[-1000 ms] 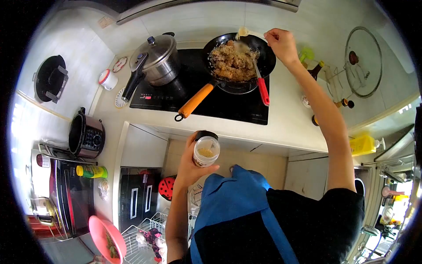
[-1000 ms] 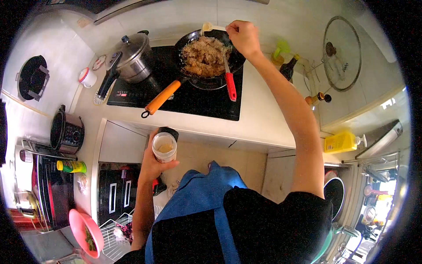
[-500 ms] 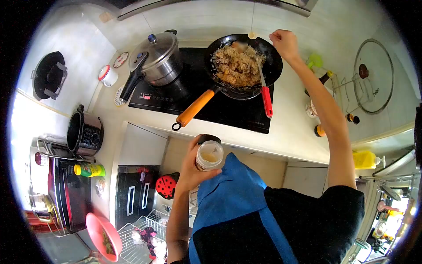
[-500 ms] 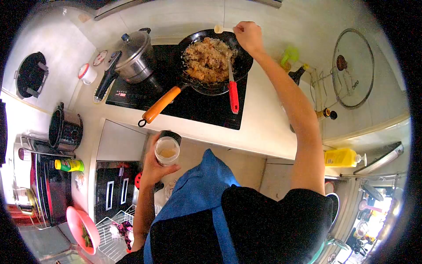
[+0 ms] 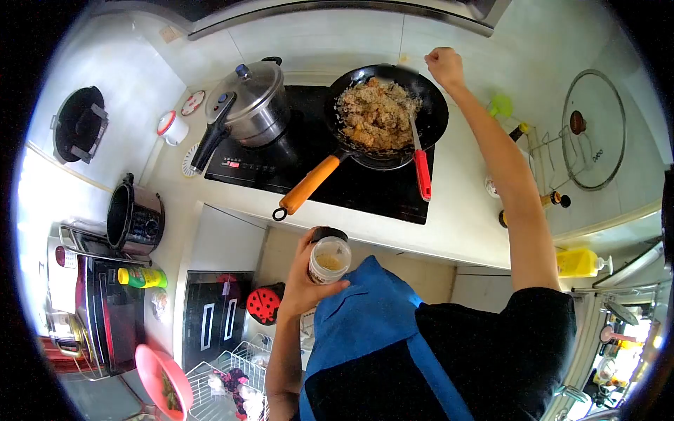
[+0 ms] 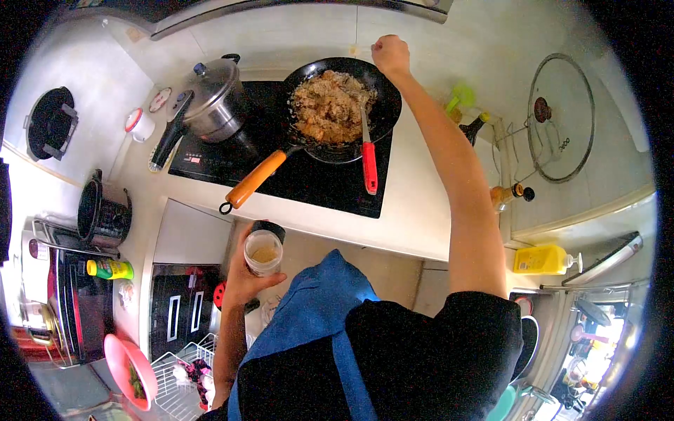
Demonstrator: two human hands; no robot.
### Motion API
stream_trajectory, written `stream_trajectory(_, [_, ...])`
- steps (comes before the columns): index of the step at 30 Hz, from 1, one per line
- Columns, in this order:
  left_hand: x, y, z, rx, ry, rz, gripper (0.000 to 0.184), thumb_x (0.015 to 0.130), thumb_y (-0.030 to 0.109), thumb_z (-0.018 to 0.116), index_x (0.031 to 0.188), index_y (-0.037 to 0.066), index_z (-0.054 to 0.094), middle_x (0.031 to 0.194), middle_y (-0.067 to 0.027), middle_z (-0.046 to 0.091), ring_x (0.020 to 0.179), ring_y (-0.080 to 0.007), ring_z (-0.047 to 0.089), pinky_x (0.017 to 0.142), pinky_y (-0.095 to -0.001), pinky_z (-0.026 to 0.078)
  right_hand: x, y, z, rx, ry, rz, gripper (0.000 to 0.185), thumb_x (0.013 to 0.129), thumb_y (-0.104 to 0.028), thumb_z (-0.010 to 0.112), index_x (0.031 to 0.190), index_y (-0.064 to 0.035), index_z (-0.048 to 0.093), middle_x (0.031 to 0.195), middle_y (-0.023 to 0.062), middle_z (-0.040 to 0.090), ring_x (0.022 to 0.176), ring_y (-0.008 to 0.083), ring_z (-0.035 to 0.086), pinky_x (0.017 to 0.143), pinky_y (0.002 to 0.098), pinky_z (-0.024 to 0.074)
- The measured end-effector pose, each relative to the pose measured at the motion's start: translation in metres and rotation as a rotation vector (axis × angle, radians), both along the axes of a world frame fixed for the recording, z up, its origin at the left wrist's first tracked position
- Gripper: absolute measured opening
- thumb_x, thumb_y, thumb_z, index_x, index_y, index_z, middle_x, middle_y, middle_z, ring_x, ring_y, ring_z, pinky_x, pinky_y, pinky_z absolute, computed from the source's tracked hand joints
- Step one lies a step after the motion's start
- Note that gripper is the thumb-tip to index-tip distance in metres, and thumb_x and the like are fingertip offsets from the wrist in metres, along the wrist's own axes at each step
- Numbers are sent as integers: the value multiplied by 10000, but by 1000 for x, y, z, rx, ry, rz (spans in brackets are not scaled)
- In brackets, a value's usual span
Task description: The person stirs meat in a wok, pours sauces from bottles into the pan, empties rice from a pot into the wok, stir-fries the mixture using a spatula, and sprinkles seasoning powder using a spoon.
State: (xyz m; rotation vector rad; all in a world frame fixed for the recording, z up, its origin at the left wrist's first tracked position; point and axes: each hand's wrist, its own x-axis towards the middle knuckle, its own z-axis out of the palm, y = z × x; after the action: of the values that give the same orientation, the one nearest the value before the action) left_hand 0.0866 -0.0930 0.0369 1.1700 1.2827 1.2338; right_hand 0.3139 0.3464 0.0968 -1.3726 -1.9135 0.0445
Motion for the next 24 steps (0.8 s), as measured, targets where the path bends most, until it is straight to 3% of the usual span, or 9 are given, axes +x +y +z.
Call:
stream_trajectory(8, [4,9,2,58,51,-36,661,548,165,829,1140,32,567,1322,-135,373,1265,-278,341,1024,-386,296,27,-63,15,-44,44,117,165,776,-163,623,737,-6,656,723,167,642,683,330,630,632,402,498])
stream_trajectory(12, [8,13,0,122,73,-81,661,558,189,831,1142,31,564,1319,-135,368,1245,-274,362,1015,-384,309,29,-115,9,45,-55,187,139,796,-138,597,788,-8,648,711,187,622,670,335,624,612,405,485])
stream_trajectory(17, [10,13,-5,109,63,-114,663,570,210,838,1144,27,559,1311,-127,365,1219,-265,388,1001,-372,324,27,-116,-3,118,-97,238,144,793,-142,605,782,-5,647,701,205,608,642,344,617,587,396,478])
stream_trajectory(20, [11,10,-1,100,32,-91,660,573,207,836,1143,25,558,1310,-126,364,1218,-259,389,997,-365,327,23,-107,-2,-44,98,160,143,790,-132,606,770,4,647,700,210,606,633,348,616,573,388,472])
stream_trajectory(22, [10,7,-4,88,36,-86,655,574,197,833,1143,25,556,1307,-122,364,1212,-253,392,994,-361,331,23,-100,-3,15,175,163,167,790,-141,620,742,16,649,660,169,627,561,263,610,534,345,457])
stream_trajectory(23, [9,5,-6,75,40,-81,650,576,188,830,1142,26,555,1304,-119,364,1207,-248,394,991,-357,335,27,-98,-3,14,174,165,167,790,-141,620,742,16,649,660,169,627,561,263,610,534,345,457])
stream_trajectory(24, [7,6,-10,73,39,-77,650,576,188,830,1142,26,555,1304,-119,364,1207,-248,394,991,-357,335,29,-100,4,-141,284,174,177,799,-147,623,754,21,650,649,124,623,545,205,577,517,314,443])
